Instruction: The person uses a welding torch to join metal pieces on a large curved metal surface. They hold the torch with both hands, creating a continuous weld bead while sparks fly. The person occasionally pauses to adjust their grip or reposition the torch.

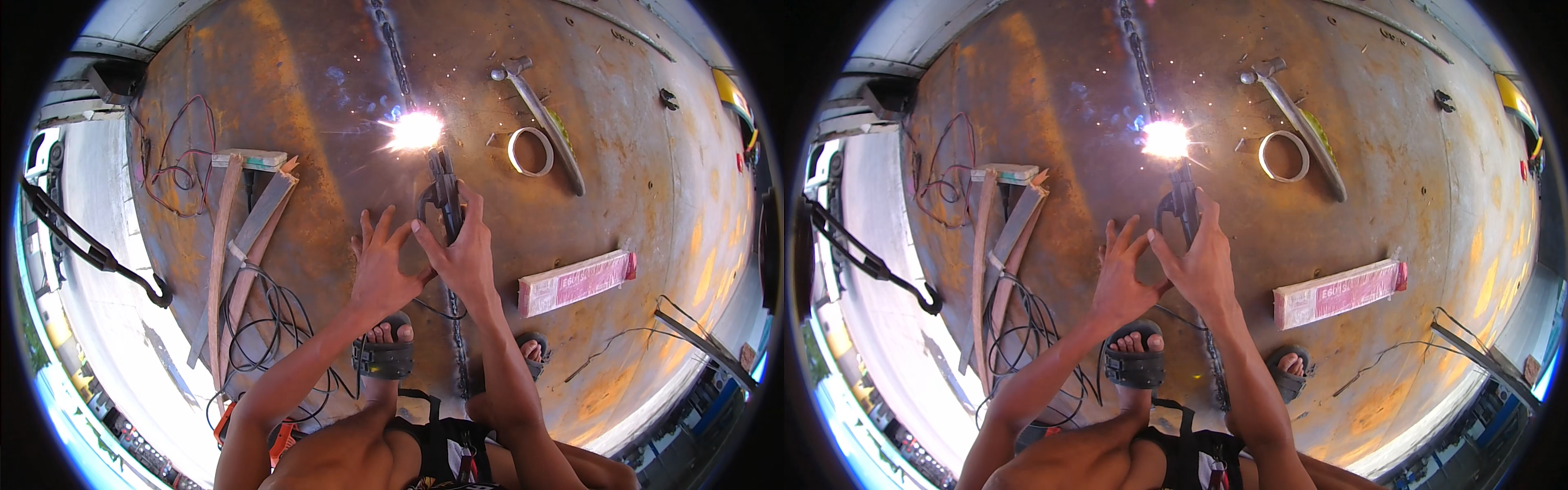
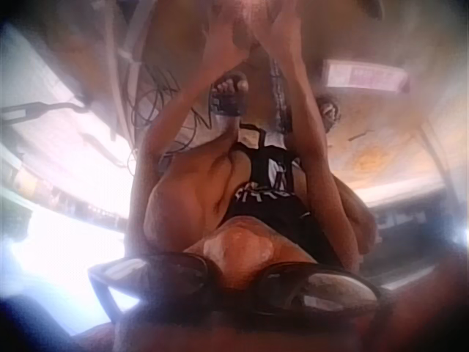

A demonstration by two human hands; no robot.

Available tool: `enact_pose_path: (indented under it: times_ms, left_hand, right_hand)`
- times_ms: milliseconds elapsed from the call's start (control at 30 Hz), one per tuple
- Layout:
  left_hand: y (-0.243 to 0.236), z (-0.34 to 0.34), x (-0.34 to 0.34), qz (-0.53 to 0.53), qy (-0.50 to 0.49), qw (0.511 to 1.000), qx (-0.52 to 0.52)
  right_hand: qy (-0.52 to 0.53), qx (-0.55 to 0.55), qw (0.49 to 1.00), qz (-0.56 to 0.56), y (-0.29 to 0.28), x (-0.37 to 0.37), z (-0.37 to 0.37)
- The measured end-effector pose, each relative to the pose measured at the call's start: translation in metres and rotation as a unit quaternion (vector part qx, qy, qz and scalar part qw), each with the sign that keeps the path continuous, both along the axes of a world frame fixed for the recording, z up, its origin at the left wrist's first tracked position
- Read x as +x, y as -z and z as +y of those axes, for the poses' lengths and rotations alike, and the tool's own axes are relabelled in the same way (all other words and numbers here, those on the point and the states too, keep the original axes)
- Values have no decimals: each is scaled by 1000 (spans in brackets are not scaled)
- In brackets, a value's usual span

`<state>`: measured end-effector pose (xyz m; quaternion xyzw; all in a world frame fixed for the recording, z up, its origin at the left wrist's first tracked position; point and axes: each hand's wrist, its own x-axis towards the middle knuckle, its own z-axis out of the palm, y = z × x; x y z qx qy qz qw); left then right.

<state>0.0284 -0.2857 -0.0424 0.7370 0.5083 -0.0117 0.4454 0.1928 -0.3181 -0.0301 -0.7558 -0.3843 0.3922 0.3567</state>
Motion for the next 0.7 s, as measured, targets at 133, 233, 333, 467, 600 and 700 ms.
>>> enact_pose_path:
  times_ms: [133,233,333,467,600,700]
  left_hand:
    - [-1,1,0,-6,0,1000,-2]
    - [-1,1,0,-3,0,1000,-4]
    - [-1,0,0,-2,-1,1000,-5]
    - [-2,1,0,-5,-2,1000,-9]
    - [-2,1,1,-2,-1,1000,-7]
    - [0,0,1,-3,-4,1000,-2]
  right_hand:
    - [0,14,1000,-1,3,1,-1]
    - [-3,19,1000,-4,3,0,-2]
    - [-5,7,1000,-3,0,0,-1]
    - [-5,16,1000,-7,1,0,-1]
    - [-1,13,1000,5,0,0,-1]
    - [-5,9,1000,-3,1,1,-1]
